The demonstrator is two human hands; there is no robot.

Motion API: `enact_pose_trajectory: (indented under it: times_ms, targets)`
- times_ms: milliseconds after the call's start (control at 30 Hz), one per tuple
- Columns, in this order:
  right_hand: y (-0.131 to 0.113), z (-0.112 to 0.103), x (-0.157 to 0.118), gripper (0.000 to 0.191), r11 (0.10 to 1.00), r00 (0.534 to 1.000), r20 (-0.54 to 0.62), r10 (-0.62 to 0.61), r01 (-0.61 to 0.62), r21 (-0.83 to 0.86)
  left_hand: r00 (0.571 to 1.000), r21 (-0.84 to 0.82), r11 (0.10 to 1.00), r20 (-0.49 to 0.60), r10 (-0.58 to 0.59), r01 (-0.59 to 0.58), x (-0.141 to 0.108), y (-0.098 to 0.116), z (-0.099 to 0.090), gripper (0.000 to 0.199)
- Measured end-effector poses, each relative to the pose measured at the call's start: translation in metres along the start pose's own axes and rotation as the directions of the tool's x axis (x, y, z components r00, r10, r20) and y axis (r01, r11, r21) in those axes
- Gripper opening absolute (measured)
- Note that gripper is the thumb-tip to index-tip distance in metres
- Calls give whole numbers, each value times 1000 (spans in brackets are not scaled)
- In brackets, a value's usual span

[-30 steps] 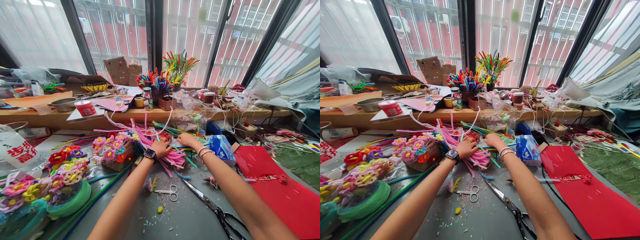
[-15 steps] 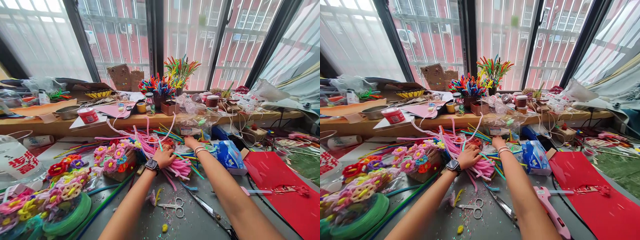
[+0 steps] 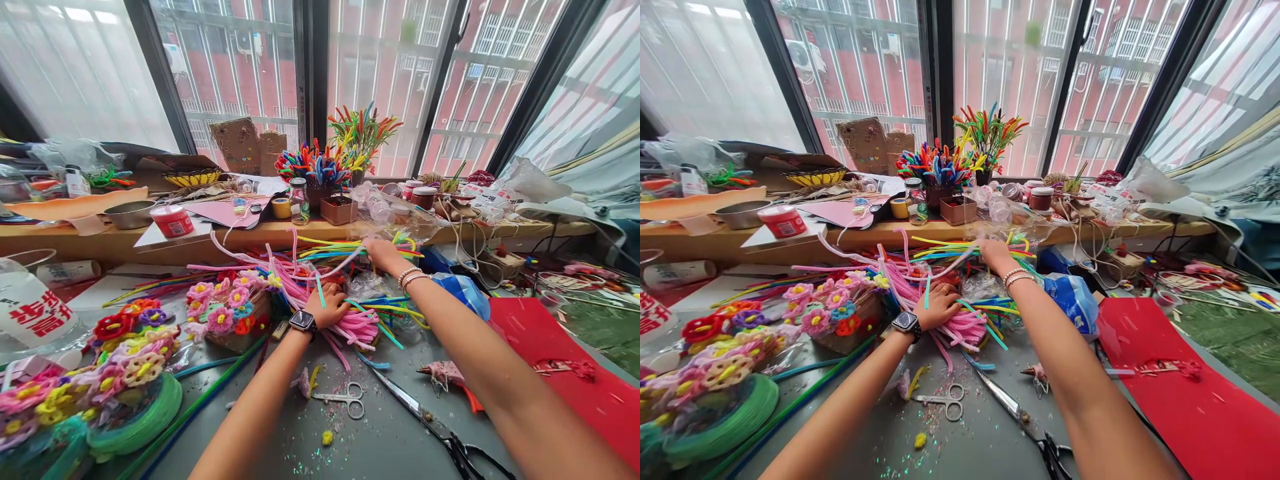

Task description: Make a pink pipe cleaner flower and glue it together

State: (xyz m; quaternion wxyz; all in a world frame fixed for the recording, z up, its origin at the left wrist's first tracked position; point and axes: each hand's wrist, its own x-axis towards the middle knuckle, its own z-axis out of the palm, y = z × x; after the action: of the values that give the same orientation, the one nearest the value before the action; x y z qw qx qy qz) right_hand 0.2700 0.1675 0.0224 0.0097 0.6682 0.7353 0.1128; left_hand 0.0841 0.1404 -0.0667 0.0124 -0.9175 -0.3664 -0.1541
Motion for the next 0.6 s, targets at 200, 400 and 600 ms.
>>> enact_pose_trajectory:
  times_ms: [200,400,600]
  targets:
    - [-7,-20,2,25,999,998,-69,-17,14,-42,1000,2,1000,-14,18,-18,0,0,0,32]
    - [-6,-10,-4,28,997,997,-80,-18,12,-78,999,21,999,-23,38,-37,0,2,-2,32]
    - [-10,-5,-13,31,992,995,-75,-70,62,-113,1000,-11,1000,-15,11,-11,0,2,-2,32]
